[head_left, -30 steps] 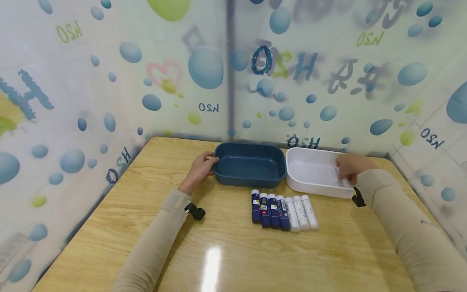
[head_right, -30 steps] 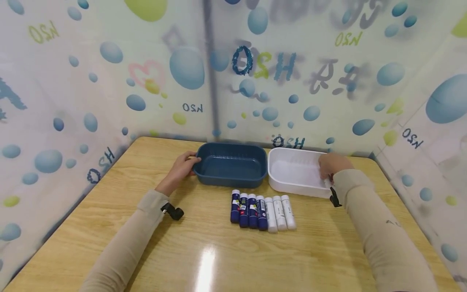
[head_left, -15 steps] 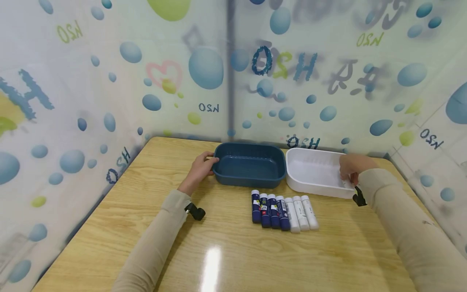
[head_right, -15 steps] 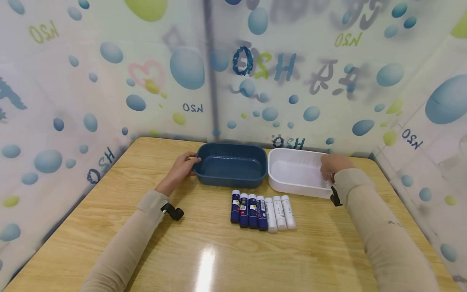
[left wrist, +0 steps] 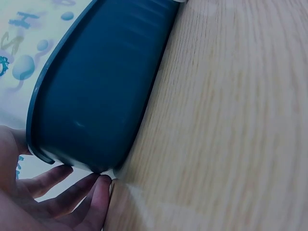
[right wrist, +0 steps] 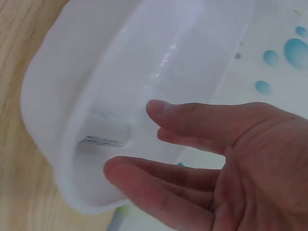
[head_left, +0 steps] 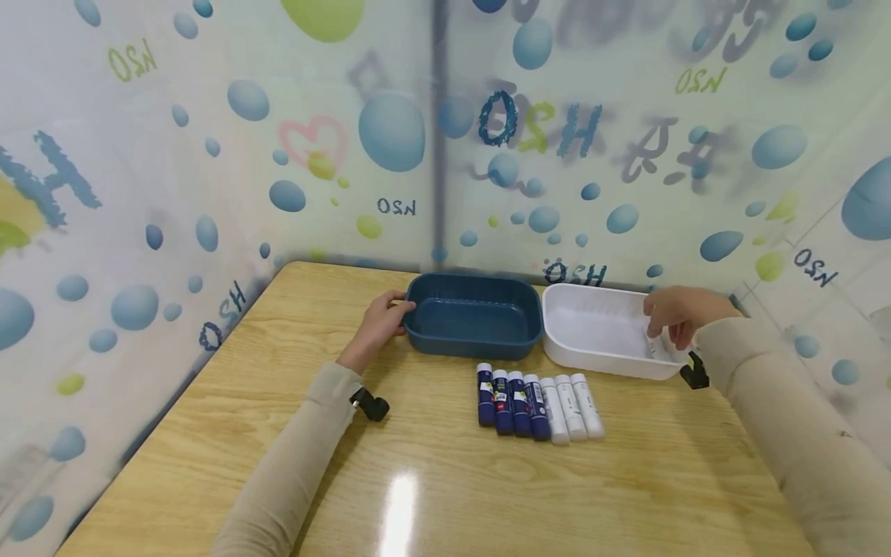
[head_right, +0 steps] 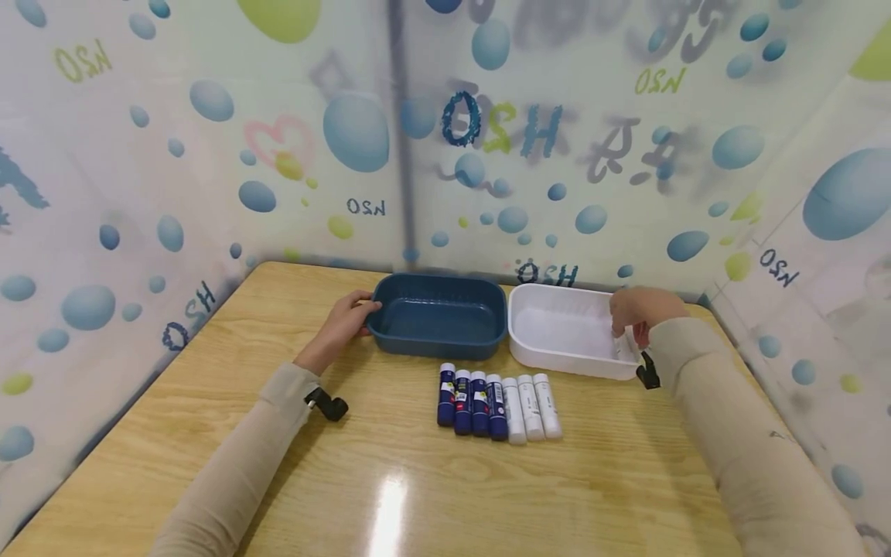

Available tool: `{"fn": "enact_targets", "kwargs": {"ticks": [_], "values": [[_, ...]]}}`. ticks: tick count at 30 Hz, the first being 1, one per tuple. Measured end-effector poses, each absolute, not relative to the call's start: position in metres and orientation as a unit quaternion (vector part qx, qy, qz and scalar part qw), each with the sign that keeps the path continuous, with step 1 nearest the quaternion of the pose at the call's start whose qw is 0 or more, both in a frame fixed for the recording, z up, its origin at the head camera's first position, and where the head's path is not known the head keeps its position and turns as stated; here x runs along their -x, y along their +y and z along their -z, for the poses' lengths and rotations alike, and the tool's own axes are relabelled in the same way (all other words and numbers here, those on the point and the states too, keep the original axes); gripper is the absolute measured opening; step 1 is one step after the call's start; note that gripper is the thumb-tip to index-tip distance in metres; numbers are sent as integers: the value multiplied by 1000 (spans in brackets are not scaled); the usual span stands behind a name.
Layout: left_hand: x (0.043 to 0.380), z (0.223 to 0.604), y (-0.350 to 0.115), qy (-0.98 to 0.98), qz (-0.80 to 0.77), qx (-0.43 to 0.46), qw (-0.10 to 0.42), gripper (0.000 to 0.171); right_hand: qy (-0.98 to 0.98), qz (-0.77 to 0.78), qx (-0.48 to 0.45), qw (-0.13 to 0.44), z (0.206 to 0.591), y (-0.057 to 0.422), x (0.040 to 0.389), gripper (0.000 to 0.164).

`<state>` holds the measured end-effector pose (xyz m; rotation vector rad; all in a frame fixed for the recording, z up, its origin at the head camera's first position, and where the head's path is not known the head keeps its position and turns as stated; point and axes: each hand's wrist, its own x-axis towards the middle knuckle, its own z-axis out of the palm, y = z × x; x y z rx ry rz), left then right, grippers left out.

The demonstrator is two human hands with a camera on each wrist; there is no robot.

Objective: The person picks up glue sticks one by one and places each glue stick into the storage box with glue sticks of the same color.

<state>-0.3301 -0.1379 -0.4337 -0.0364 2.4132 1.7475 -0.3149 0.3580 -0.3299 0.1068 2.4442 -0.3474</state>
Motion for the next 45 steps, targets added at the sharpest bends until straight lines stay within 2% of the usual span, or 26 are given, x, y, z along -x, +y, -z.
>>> {"fn": "enact_targets", "kwargs": {"ticks": [9,17,21,30,45], "values": [[328,433,-138,804,-588,17,86,50,942,118,13,313,300,343,300,69],[329,434,-138,805,-588,14,79,49,966,93,104,220,281,310,275,59],[329,435,-139,807,-586,13,80,50,967,90,142,192,276,294,260,56],[332,436,-140,809,-582,12,79,50,959,119,201,162,289,280,239,51],[331,436,-139,813,-577,10,76,49,928,219,257,159,319,254,215,45]]}}
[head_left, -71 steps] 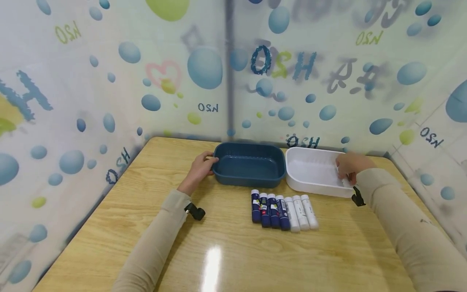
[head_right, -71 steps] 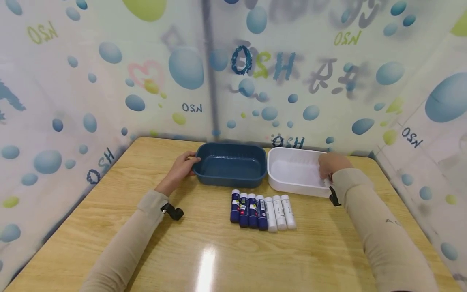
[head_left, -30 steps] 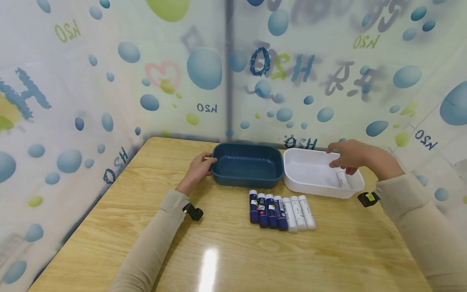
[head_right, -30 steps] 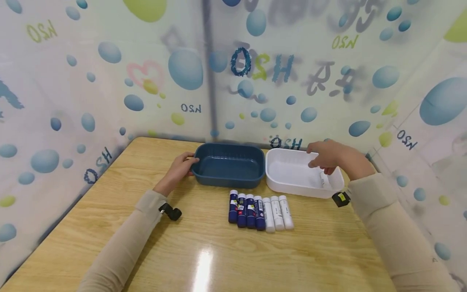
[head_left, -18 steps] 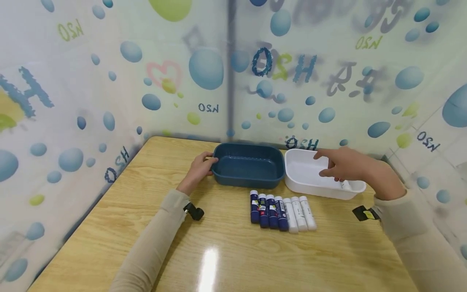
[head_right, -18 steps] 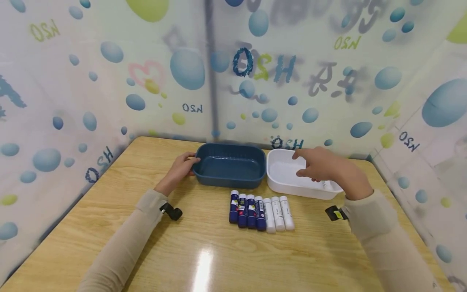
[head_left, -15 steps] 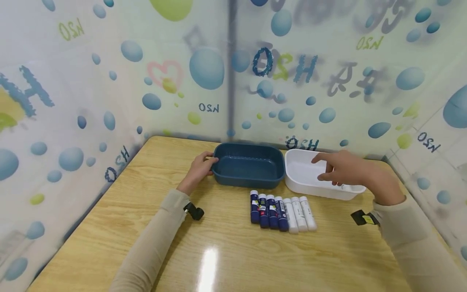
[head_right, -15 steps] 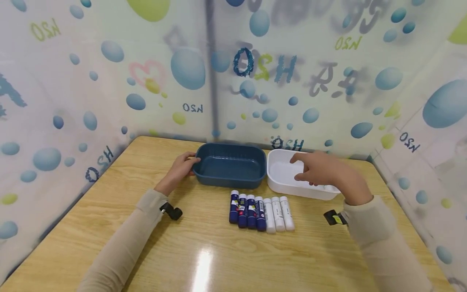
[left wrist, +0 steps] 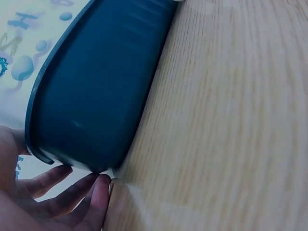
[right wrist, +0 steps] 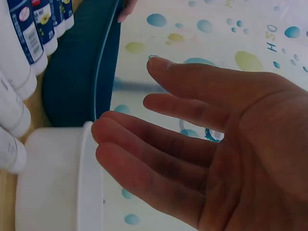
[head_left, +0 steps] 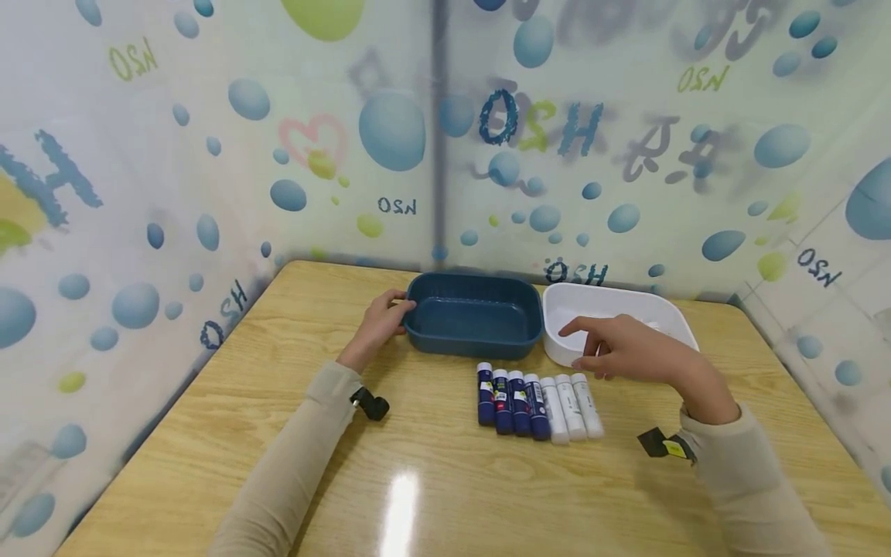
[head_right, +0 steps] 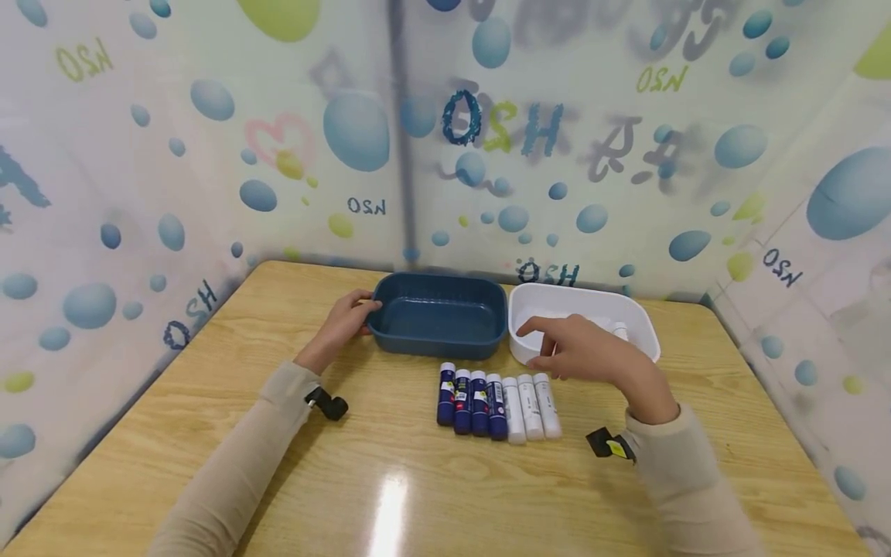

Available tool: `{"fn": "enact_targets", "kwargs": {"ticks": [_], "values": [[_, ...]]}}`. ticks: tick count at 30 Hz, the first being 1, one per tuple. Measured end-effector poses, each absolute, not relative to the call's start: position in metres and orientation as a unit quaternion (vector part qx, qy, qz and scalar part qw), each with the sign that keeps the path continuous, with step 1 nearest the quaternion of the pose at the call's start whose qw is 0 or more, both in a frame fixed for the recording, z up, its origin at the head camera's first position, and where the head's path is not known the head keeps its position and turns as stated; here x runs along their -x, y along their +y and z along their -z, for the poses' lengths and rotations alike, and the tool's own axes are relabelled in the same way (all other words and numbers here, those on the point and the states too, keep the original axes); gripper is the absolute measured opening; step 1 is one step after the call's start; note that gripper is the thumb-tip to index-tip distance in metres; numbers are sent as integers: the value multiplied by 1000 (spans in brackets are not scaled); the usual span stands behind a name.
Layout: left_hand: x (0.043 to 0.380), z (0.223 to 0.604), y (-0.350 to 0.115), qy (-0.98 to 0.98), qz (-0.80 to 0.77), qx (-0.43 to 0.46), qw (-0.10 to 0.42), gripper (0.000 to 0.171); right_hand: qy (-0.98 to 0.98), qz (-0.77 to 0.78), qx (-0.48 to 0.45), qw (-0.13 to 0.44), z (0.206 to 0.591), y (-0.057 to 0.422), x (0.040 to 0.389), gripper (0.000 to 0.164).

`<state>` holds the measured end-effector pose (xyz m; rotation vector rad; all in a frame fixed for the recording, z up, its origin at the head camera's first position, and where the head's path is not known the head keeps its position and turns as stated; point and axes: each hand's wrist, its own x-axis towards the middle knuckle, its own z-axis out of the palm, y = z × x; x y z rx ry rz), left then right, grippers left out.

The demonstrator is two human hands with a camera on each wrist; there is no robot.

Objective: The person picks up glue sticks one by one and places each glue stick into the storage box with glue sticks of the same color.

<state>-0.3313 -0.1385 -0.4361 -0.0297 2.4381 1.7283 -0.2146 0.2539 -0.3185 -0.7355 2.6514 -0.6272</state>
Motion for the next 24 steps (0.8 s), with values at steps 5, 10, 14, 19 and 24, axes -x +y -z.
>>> {"fn": "enact_targets", "kwargs": {"ticks": [5,10,14,19,24], "values": [[332,437,-136,811,-580,8,76,49,917,239,265,177,332,247,217,42],[331,435,-133,810,-581,9,77,49,916,247,257,185,341,244,219,41],[332,435,-135,809,-582,10,78,49,916,252,254,183,347,241,219,41],[331,435,-138,811,-580,11,78,50,919,236,247,198,353,234,220,47],[331,434,-138,812,-578,10,77,52,930,208,197,231,349,238,216,50]]}}
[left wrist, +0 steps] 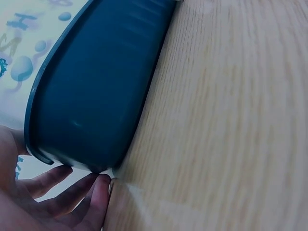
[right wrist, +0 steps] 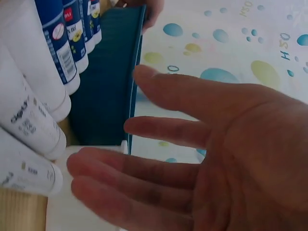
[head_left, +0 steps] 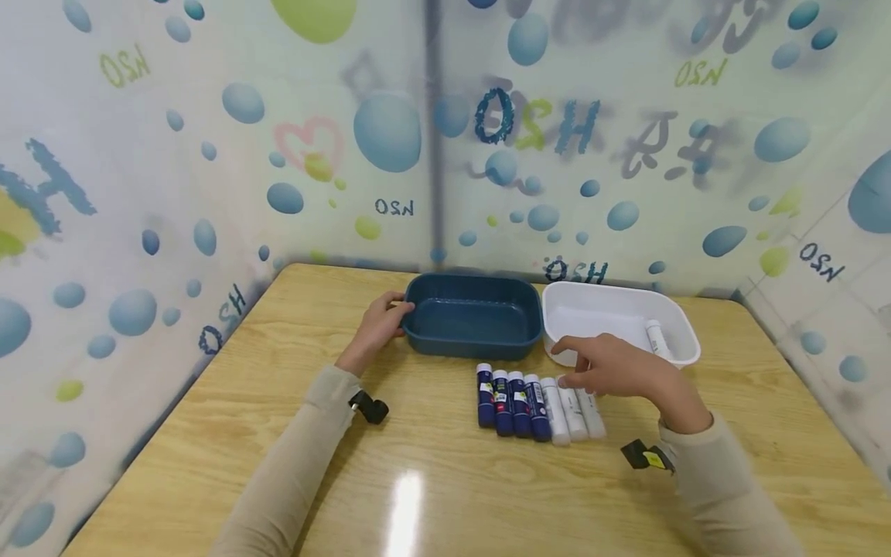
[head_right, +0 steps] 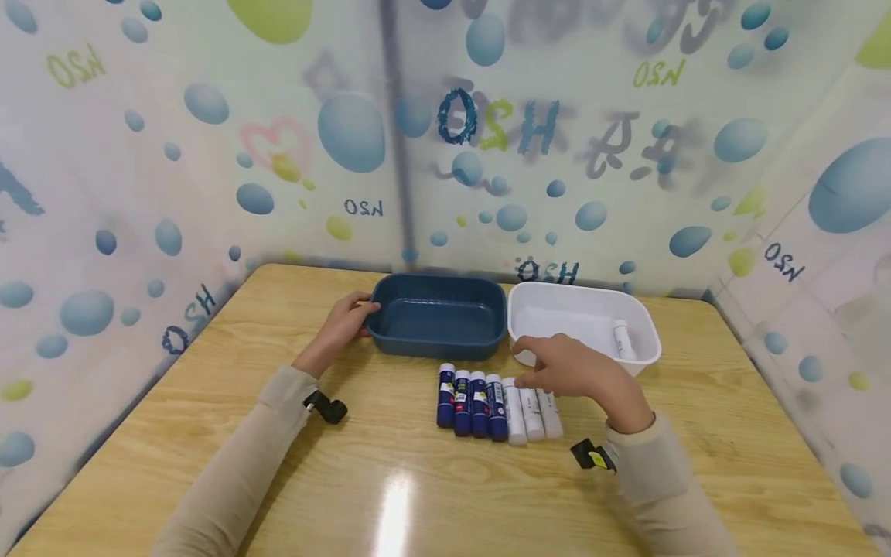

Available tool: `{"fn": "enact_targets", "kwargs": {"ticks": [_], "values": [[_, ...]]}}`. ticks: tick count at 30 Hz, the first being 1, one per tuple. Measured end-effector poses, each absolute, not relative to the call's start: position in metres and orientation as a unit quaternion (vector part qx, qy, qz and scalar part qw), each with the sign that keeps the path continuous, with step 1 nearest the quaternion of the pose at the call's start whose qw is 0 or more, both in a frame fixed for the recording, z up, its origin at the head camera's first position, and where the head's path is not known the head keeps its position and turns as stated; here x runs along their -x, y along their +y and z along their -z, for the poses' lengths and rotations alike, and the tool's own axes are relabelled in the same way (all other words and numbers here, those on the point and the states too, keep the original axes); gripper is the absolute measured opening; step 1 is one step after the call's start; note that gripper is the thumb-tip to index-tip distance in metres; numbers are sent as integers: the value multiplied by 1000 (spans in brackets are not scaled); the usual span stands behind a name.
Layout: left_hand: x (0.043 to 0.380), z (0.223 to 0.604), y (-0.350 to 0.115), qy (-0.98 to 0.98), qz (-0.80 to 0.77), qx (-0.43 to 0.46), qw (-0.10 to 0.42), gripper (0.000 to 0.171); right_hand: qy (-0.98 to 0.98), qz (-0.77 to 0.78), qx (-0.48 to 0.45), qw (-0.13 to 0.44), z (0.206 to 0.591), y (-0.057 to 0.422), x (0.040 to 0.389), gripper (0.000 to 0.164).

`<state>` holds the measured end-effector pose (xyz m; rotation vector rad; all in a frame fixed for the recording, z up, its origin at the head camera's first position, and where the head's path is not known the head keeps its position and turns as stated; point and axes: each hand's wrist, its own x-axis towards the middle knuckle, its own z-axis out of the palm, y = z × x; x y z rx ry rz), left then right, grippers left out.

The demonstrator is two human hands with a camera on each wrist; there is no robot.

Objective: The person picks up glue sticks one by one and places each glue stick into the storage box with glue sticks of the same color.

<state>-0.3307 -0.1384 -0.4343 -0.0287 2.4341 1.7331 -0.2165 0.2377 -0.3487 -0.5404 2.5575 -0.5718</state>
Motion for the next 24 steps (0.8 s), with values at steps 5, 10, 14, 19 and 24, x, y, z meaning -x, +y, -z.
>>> {"fn": "enact_targets", "kwargs": {"ticks": [5,10,14,19,24], "values": [[330,431,-138,815,-575,7,74,52,934,184,152,267,348,243,214,50],[330,431,-136,814,-576,6,73,51,940,155,98,287,354,245,215,57],[331,434,-135,816,-573,7,73,50,938,156,58,305,358,248,214,62],[331,435,-135,815,-575,6,75,51,932,170,45,318,362,249,216,63],[331,436,-136,814,-575,8,75,51,927,176,46,327,364,248,219,61]]}}
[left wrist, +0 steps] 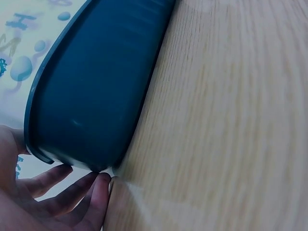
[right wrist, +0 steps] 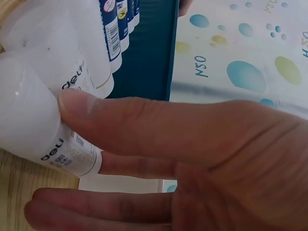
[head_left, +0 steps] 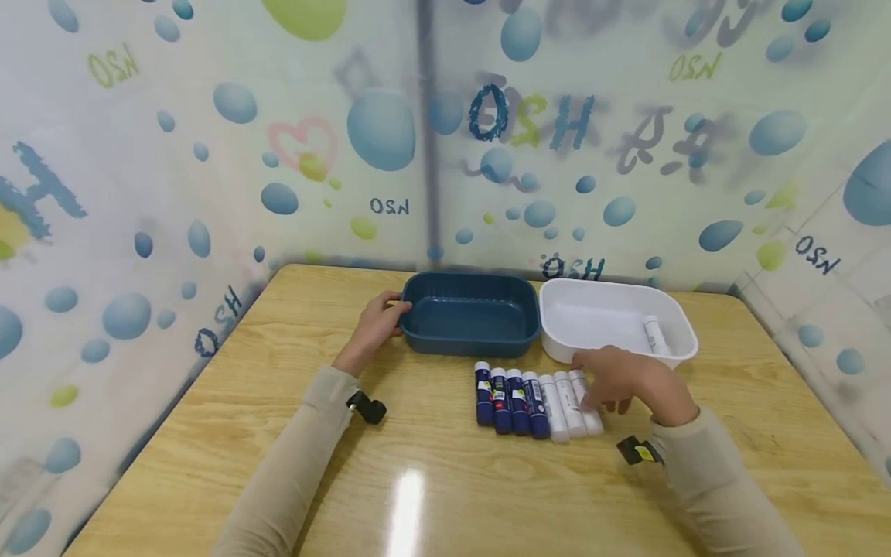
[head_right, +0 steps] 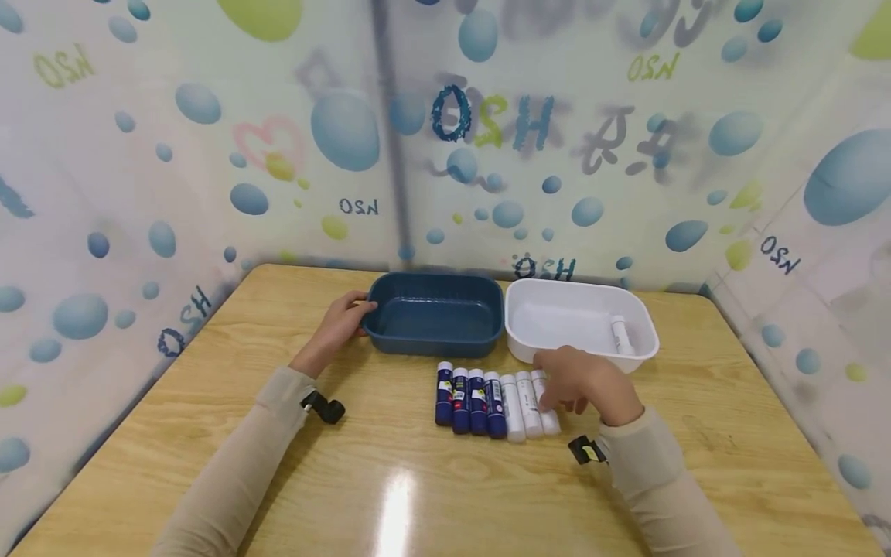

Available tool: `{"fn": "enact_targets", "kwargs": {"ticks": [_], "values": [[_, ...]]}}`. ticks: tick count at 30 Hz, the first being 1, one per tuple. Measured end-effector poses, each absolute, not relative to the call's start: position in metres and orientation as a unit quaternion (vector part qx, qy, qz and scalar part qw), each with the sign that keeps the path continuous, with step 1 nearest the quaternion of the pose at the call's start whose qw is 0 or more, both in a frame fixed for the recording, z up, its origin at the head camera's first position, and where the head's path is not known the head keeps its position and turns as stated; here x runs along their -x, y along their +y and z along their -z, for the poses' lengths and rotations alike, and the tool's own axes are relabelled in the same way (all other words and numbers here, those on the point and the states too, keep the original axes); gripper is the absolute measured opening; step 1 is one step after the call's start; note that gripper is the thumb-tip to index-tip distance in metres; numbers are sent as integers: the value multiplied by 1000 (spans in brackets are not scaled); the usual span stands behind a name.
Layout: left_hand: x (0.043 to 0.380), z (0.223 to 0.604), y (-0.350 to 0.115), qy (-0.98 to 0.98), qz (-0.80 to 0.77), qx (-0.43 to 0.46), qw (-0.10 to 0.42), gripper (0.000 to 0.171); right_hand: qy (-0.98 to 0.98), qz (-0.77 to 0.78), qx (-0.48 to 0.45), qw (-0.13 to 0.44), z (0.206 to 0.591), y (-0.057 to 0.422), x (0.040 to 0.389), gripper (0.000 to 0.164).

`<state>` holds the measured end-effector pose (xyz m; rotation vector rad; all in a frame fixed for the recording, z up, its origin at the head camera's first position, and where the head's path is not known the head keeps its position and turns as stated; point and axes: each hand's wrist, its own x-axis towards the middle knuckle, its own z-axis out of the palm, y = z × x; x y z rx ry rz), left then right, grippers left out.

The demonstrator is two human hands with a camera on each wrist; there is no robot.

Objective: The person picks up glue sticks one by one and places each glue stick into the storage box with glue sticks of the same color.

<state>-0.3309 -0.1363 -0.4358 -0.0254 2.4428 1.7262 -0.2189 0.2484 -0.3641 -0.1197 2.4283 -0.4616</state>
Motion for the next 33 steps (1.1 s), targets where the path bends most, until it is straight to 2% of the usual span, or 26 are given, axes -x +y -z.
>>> {"fn": "enact_targets", "kwargs": {"ticks": [7,33], "values": [[330,435,-138,817,-572,7,76,51,923,188,40,333,368,249,220,54],[330,435,-135,815,-574,15,73,50,918,199,23,343,373,256,218,51]]}}
